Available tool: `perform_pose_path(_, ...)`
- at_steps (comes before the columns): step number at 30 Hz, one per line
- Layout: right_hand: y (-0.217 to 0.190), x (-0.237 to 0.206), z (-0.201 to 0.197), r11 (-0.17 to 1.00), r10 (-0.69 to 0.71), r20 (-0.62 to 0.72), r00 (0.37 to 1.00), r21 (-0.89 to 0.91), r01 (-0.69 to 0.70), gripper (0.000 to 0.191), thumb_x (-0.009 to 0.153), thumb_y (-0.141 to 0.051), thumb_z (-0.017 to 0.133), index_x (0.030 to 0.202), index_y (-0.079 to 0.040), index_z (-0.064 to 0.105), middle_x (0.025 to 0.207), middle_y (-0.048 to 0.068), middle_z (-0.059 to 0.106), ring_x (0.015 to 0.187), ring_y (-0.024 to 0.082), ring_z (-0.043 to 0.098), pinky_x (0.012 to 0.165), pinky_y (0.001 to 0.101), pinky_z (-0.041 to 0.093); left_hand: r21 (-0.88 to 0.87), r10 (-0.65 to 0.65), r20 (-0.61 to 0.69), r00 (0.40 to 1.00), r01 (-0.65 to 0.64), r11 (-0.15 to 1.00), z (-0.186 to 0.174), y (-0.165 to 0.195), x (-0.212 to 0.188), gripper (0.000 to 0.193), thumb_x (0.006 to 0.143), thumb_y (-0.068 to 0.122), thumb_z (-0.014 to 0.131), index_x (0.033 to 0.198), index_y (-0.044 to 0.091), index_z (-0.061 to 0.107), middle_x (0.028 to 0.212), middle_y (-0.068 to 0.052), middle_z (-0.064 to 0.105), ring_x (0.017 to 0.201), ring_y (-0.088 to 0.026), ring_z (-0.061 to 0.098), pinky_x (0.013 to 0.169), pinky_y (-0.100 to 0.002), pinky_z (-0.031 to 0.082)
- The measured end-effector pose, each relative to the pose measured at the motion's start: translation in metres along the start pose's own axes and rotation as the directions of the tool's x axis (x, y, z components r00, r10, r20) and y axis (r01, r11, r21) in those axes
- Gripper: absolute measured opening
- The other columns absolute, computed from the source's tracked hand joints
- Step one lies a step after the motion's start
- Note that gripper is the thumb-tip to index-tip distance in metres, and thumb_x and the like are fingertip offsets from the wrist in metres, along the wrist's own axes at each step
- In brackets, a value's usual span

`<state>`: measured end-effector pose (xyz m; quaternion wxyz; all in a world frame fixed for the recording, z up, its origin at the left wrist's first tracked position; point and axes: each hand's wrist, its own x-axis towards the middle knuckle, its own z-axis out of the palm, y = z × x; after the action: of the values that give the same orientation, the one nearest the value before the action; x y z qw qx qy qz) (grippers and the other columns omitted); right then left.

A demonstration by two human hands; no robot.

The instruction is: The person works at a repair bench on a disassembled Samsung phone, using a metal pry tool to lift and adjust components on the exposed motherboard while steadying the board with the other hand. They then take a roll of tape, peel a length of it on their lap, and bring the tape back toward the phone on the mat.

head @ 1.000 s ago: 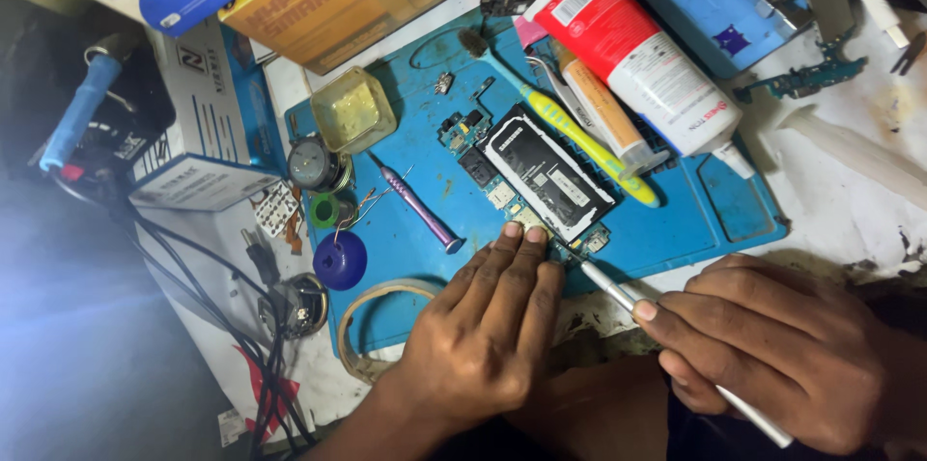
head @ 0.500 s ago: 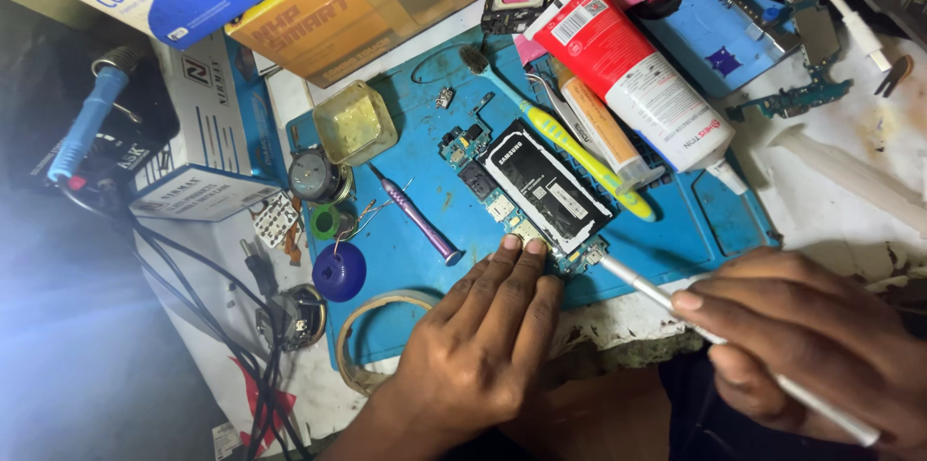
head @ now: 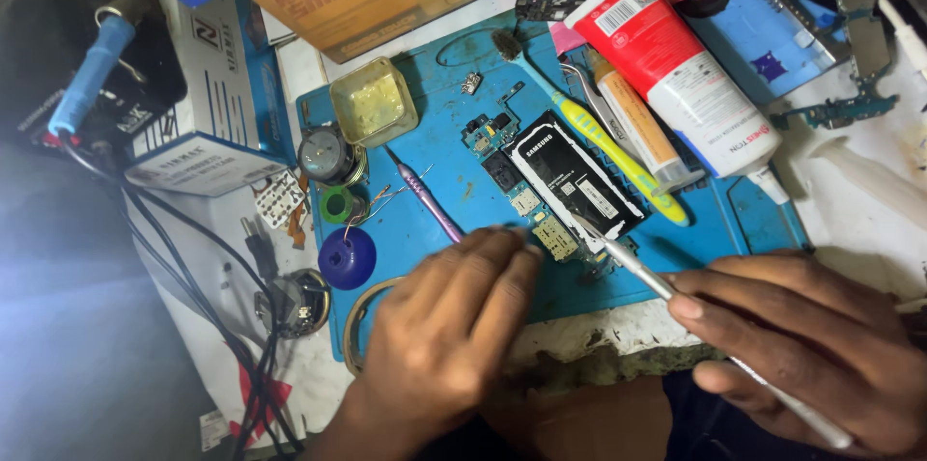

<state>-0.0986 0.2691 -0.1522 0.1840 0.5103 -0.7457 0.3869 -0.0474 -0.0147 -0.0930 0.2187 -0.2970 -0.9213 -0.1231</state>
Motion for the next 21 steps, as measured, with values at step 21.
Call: perform_pose_path(21, -0.015, 0.007, 0.002, 0.984, -0.080, 0.116, 0.990, -0.150, 0.097, 0.020, 0.095, -0.014, 0.069, 0.099, 0.005, 0.069, 0.090, 0.014, 0.072, 0.086, 0.029, 0.072, 0.073, 0.0413, 0.059, 0.118, -0.353, -0.257, 0.900, 0.392, 0.913, -0.002, -0.004, -0.014, 0.020, 0.095, 0.021, 0.079, 0.102, 0.005, 0.070, 0.119, -0.012, 0.070, 0.116, -0.036, 0.064, 0.087, -0.047, 0.052)
